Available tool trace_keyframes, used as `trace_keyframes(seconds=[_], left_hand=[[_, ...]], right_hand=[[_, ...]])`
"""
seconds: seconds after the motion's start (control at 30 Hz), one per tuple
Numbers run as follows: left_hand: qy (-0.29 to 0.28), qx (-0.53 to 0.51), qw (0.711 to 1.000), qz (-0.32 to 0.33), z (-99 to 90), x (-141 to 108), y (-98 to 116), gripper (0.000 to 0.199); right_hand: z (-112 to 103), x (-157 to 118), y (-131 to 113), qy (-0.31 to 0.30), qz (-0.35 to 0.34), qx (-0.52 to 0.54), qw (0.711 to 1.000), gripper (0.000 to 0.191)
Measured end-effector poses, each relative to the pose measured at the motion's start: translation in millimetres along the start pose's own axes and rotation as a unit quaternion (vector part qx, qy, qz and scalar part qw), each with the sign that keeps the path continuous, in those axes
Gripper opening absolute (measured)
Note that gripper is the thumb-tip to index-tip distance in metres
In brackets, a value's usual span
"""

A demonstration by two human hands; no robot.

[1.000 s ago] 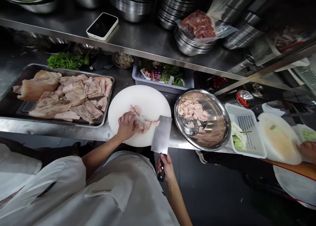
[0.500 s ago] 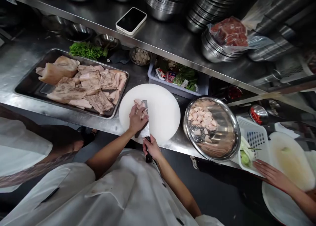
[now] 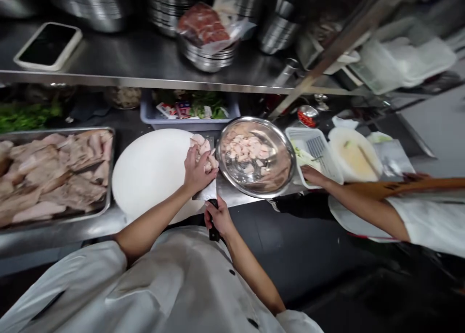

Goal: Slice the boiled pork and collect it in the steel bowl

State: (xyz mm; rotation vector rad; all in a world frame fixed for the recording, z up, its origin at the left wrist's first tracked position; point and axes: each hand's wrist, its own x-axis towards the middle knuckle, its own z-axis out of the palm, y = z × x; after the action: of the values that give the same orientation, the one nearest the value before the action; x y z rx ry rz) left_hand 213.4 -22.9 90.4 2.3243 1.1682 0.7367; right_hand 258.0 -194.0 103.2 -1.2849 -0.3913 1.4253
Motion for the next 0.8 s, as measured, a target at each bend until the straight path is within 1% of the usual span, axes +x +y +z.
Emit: trace_keyframes(seconds=[0.07,0.13,0.2,0.23,0.27,0.33,0.37,0.43,0.5,0.53,0.6,0.63,0.7,0.8], left_hand=[[-0.021,-0.017,0.999,0.043,31.5,27,37,0.061],[-0.043,-0.035,0.996,0.068,67.6,56,70,0.054],[-0.079,-0.043,0.994,0.066,104.4,87,95,0.048],[-0.107,-0.041,0.992,0.058,121.4,103,103,0.046],[-0.139,-0.036,0.989,0.047,136.6,119,108,0.044],[-0.192,-0.014,0.981,0.020,159.9,148,108,0.042],[-0.201,-0.003,0.980,0.006,167.2,161,104,0.039],[-0.188,0.002,0.982,-0.025,172.6,180,92,0.034],[-0.164,-0.026,0.985,-0.048,165.6,190,76,0.032],[-0.153,-0.052,0.985,-0.055,157.6,191,67,0.030],[-0.121,-0.118,0.984,-0.061,133.3,186,46,0.027],[-0.101,-0.154,0.981,-0.063,117.3,179,32,0.026],[-0.049,-0.221,0.971,-0.079,79.3,158,-1,0.030],[0.040,-0.261,0.955,-0.137,12.1,110,-67,0.035]], right_hand=[[-22,-11,-16,0.056,-0.023,0.025,0.998,0.043],[-44,-26,-27,0.105,-0.033,0.050,0.993,0.047],[-63,-45,-30,0.142,-0.028,0.076,0.987,0.049],[-71,-55,-29,0.155,-0.020,0.088,0.984,0.049],[-78,-65,-27,0.165,-0.011,0.099,0.981,0.049],[-89,-83,-20,0.177,0.009,0.116,0.977,0.049],[-94,-90,-15,0.181,0.018,0.122,0.976,0.050],[-102,-98,-9,0.188,0.035,0.128,0.973,0.052],[-108,-100,-6,0.194,0.044,0.122,0.972,0.052],[-110,-98,-7,0.195,0.046,0.112,0.973,0.052],[-112,-92,-12,0.183,0.048,0.079,0.979,0.053],[-111,-88,-15,0.171,0.051,0.055,0.982,0.053],[-107,-78,-22,0.142,0.057,-0.004,0.988,0.053],[-93,-54,-27,0.097,0.041,-0.100,0.989,0.045]])
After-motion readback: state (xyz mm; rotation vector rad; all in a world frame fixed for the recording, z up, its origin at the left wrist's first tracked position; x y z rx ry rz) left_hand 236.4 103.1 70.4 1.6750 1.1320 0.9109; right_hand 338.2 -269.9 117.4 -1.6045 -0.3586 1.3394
